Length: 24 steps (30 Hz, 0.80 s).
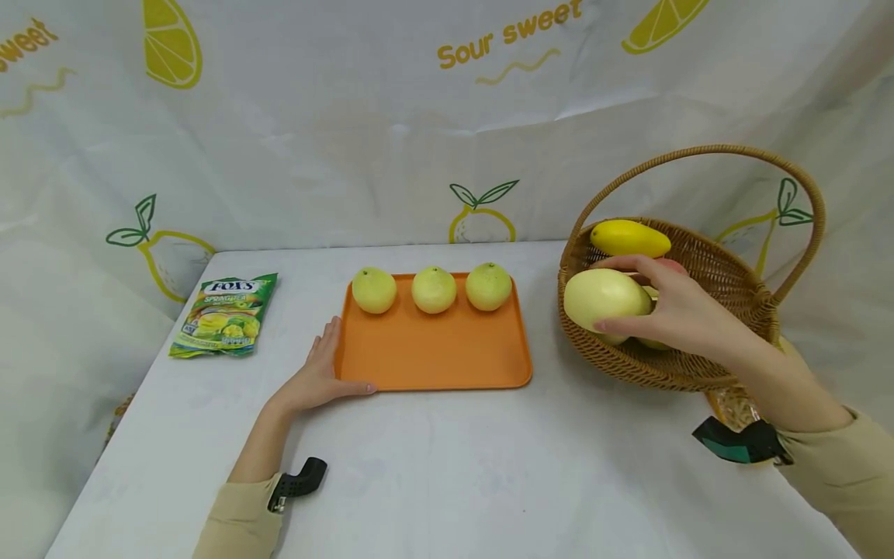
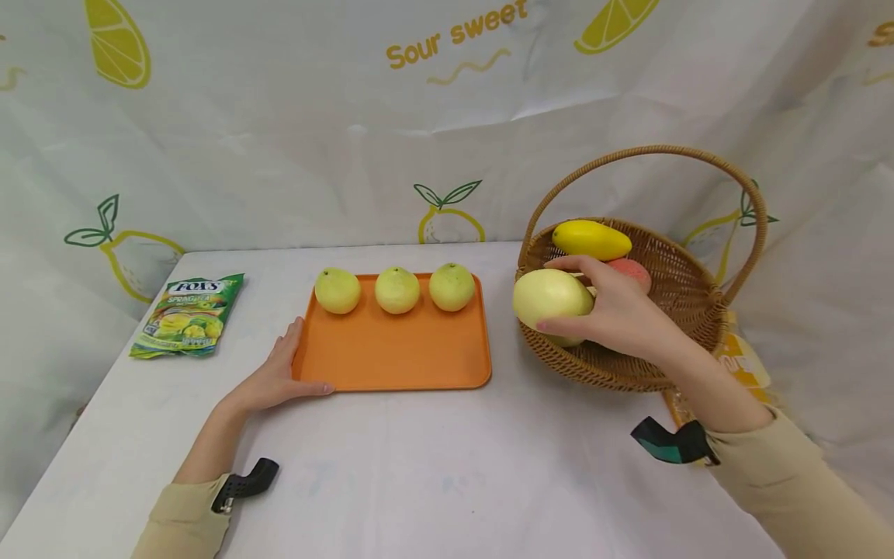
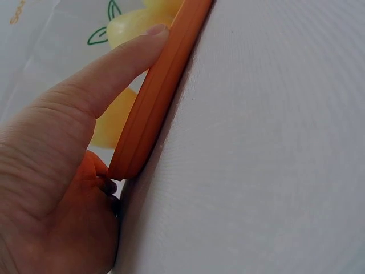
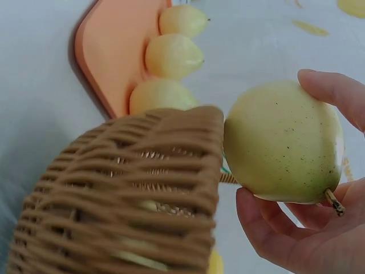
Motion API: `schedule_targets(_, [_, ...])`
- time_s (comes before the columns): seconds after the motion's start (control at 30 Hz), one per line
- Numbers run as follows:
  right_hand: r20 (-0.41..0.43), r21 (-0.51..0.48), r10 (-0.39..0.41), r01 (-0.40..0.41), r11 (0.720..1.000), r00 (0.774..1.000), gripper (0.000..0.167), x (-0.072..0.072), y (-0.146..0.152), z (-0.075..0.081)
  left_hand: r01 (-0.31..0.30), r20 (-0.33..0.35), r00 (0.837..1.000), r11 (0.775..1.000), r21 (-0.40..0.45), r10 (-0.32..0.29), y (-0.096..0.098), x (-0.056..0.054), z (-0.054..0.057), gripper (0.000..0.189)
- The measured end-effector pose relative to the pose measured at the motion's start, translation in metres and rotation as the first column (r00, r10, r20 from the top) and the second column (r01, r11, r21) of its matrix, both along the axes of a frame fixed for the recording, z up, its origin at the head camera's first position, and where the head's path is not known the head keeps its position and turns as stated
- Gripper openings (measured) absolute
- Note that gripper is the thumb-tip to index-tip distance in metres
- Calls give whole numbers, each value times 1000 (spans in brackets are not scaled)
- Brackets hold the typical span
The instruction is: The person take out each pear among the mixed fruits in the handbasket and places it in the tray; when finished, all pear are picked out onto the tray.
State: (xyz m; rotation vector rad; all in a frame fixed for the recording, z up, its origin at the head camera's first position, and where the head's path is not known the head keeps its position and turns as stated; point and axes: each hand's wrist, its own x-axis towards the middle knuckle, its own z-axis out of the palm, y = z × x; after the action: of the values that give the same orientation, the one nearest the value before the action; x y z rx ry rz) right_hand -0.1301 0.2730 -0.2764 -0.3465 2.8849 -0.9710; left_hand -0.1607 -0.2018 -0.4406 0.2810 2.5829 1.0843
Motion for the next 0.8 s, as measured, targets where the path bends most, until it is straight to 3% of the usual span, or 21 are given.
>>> schedule_targets(0.3, [-7, -52, 59, -59, 997, 998, 72, 1, -28, -6, 0, -4, 1000, 1000, 22, 0, -1, 0, 1, 132])
schedule_targets(0.6, [-98, -44, 135, -139, 989, 986, 73, -3, -55, -17, 3, -15, 1000, 1000, 12, -3, -3, -1, -1, 133])
schedule_targets(0.8, [-78, -33, 159, -162, 986, 984, 76, -7, -70, -29, 6, -15, 1000, 1000, 20, -6, -2, -1, -1, 132])
